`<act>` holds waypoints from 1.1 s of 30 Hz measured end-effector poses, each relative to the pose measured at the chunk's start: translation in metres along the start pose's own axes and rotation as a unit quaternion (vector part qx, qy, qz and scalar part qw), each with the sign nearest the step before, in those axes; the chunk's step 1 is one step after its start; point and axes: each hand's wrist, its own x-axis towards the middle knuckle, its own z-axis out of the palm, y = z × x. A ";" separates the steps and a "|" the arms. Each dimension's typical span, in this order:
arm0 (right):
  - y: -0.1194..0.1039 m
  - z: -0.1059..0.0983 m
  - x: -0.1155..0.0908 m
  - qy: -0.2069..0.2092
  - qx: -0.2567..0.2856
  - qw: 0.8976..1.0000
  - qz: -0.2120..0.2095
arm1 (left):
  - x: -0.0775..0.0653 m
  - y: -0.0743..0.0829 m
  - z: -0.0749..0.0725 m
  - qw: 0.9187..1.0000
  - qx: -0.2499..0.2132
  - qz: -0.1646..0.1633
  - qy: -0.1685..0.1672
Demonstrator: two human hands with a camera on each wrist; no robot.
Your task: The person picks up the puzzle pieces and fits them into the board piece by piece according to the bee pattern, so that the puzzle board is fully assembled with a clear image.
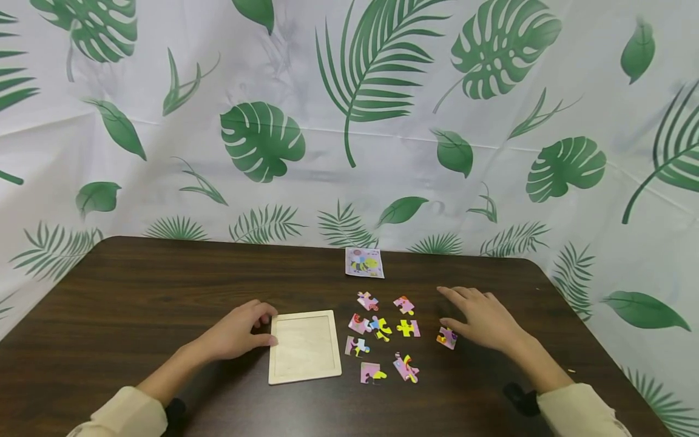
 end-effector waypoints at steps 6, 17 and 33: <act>-0.008 0.003 0.007 -0.003 0.009 1.000 -0.006 | 0.003 0.000 0.002 1.000 -0.002 -0.012 -0.002; -0.030 0.001 0.032 -0.050 0.163 0.985 -0.031 | 0.008 -0.002 0.001 1.000 -0.016 -0.016 -0.012; -0.077 0.010 0.076 -0.111 0.216 0.963 -0.117 | 0.011 0.000 -0.001 0.999 -0.018 -0.012 -0.025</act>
